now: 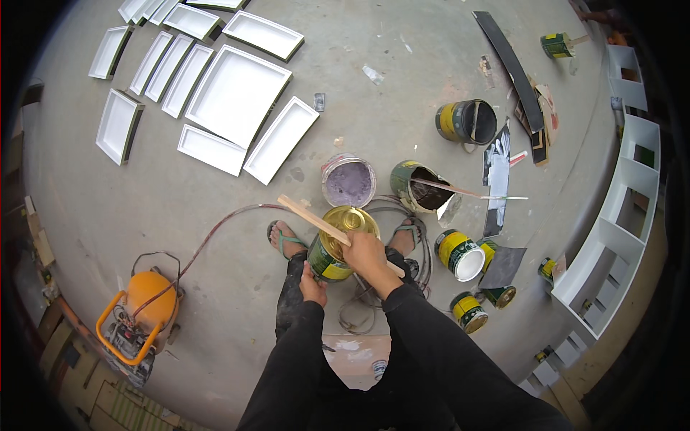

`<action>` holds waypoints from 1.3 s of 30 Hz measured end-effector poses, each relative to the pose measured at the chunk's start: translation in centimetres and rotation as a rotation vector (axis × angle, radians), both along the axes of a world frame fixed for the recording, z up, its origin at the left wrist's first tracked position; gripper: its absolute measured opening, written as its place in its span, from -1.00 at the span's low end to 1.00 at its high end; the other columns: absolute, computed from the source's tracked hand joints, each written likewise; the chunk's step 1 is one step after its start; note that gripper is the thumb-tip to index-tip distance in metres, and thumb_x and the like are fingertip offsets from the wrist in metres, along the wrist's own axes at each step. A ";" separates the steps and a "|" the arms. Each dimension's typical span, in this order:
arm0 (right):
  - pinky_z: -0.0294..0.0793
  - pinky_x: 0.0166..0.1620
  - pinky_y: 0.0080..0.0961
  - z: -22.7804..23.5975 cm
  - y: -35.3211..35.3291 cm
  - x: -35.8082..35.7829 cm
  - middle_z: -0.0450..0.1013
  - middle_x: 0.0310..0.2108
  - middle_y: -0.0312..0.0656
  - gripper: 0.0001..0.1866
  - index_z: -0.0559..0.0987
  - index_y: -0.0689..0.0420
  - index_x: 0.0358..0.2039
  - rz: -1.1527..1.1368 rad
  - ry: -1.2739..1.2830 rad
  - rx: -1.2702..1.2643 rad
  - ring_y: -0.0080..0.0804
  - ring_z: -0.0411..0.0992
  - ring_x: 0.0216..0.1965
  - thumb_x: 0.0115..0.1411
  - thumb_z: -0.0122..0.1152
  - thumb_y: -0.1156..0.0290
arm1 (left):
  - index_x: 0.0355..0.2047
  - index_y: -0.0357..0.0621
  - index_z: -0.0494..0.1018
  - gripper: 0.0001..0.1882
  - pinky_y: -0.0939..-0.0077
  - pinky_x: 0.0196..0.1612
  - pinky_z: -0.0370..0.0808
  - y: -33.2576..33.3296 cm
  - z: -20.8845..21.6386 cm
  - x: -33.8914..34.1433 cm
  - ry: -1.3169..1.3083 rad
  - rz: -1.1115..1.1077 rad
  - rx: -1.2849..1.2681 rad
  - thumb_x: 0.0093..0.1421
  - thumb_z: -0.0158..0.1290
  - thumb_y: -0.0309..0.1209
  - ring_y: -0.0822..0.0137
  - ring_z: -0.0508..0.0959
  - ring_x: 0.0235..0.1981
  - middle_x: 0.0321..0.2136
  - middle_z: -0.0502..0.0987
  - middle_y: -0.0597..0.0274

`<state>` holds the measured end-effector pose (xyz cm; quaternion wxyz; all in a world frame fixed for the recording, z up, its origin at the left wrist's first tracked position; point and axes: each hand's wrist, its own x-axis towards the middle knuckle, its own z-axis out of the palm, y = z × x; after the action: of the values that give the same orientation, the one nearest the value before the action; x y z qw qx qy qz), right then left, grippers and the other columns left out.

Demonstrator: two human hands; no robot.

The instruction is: Mix paint in a bucket using a wooden stick in a workshop setting.

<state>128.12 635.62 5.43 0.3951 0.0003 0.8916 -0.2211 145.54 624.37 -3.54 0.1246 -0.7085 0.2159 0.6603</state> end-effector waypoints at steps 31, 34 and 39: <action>0.20 -0.52 -0.68 14.4 30.9 4.4 0.36 -0.60 -0.41 -0.76 0.59 0.21 -0.37 -1.163 0.266 0.034 -0.70 0.25 -0.58 0.24 0.15 0.28 | -0.54 -0.28 0.54 -0.46 0.46 -0.51 0.39 -0.1 -4.6 -7.8 0.149 -1.376 -0.639 0.30 -0.11 -0.04 0.33 0.51 -0.63 -0.70 0.51 0.20; 0.10 -0.66 -0.73 12.4 33.2 2.0 0.34 -0.62 -0.41 -0.76 0.55 0.17 -0.40 -1.312 0.271 -0.058 -0.73 0.17 -0.71 0.26 0.11 0.25 | -0.48 -0.32 0.54 -0.37 0.44 -0.49 0.44 -3.1 -4.7 -8.2 0.100 -1.376 -0.640 0.33 -0.23 0.03 0.28 0.54 -0.59 -0.63 0.55 0.16; 0.05 -0.74 -0.70 7.9 39.7 -0.9 0.34 -0.64 -0.39 -0.77 0.53 0.14 -0.39 -1.381 0.258 -0.072 -0.72 0.13 -0.77 0.26 0.08 0.25 | -0.16 -0.22 0.49 -0.40 0.44 -0.44 0.46 -0.8 -3.2 -12.3 0.074 -1.255 -0.712 0.27 -0.19 0.12 0.25 0.56 -0.38 -0.37 0.57 0.09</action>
<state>127.22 675.35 13.32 0.0552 0.5270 0.7193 -0.4492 133.26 623.57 -6.72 0.2346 -0.4259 0.7882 0.3773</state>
